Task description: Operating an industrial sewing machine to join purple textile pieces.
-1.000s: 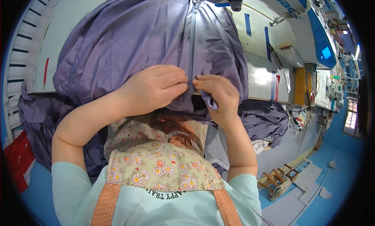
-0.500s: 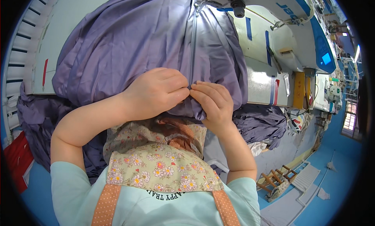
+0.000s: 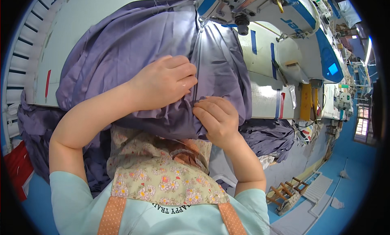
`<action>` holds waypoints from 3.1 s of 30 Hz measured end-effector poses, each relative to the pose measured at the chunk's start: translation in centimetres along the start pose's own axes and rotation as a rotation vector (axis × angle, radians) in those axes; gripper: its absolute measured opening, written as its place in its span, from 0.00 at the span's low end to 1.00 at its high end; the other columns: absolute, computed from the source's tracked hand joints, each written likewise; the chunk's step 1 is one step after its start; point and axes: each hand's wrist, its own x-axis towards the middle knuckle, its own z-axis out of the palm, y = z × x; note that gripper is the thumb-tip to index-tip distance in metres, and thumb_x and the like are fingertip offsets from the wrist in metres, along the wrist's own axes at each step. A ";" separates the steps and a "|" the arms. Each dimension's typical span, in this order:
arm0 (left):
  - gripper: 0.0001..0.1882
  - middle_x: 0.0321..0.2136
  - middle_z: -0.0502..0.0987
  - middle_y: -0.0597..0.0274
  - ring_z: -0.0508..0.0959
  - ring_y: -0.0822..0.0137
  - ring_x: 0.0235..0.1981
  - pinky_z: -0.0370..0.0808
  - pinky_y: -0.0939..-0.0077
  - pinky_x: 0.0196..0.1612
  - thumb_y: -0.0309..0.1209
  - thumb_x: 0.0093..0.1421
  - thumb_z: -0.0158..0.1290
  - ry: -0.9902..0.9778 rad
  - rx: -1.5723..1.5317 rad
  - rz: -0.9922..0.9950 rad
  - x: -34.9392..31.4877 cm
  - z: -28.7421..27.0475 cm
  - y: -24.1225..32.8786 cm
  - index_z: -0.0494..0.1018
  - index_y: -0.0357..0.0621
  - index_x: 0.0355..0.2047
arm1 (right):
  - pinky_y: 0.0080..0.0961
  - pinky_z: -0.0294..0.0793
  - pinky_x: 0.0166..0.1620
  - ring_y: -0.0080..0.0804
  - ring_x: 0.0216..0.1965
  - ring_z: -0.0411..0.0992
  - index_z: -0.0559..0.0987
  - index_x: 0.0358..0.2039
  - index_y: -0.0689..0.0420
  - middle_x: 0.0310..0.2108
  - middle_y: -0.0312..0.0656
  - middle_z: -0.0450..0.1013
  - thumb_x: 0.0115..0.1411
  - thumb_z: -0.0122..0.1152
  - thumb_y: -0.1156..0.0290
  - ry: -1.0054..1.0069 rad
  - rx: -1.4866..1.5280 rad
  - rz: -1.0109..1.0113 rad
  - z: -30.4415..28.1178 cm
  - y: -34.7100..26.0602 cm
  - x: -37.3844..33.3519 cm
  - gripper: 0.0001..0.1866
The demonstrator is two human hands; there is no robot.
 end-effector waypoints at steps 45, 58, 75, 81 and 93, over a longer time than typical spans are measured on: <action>0.24 0.51 0.72 0.62 0.72 0.57 0.53 0.71 0.59 0.56 0.27 0.46 0.62 0.053 -0.061 -0.050 1.8 0.6 -4.9 0.78 0.54 0.48 | 0.31 0.80 0.39 0.36 0.38 0.78 0.81 0.33 0.58 0.35 0.39 0.78 0.42 0.60 0.70 -0.140 0.037 -0.011 -0.8 4.9 3.5 0.15; 0.27 0.48 0.72 0.62 0.73 0.57 0.50 0.73 0.60 0.54 0.25 0.46 0.60 0.068 -0.088 0.003 2.7 0.4 -7.5 0.77 0.55 0.49 | 0.32 0.80 0.40 0.35 0.40 0.78 0.81 0.34 0.58 0.37 0.38 0.77 0.41 0.60 0.70 -0.182 -0.005 -0.039 -0.6 6.7 5.4 0.16; 0.27 0.49 0.73 0.62 0.74 0.56 0.50 0.74 0.59 0.52 0.23 0.44 0.60 0.033 -0.151 0.077 3.1 0.2 -9.5 0.78 0.53 0.48 | 0.32 0.80 0.41 0.38 0.41 0.80 0.82 0.36 0.58 0.37 0.39 0.79 0.43 0.60 0.71 -0.229 -0.061 -0.012 0.1 8.8 7.0 0.16; 0.27 0.48 0.74 0.64 0.74 0.57 0.51 0.74 0.60 0.55 0.23 0.44 0.61 0.025 -0.200 0.057 2.8 0.3 -9.1 0.78 0.54 0.48 | 0.32 0.80 0.41 0.38 0.42 0.80 0.82 0.36 0.58 0.38 0.39 0.80 0.44 0.61 0.72 -0.200 -0.058 -0.083 0.0 9.0 6.9 0.16; 0.22 0.44 0.75 0.60 0.75 0.55 0.46 0.75 0.63 0.47 0.28 0.48 0.65 0.025 -0.098 0.046 3.5 -0.2 -10.6 0.80 0.54 0.46 | 0.33 0.78 0.45 0.39 0.44 0.79 0.83 0.37 0.56 0.40 0.38 0.79 0.42 0.60 0.73 -0.239 -0.127 0.001 0.7 10.3 7.5 0.18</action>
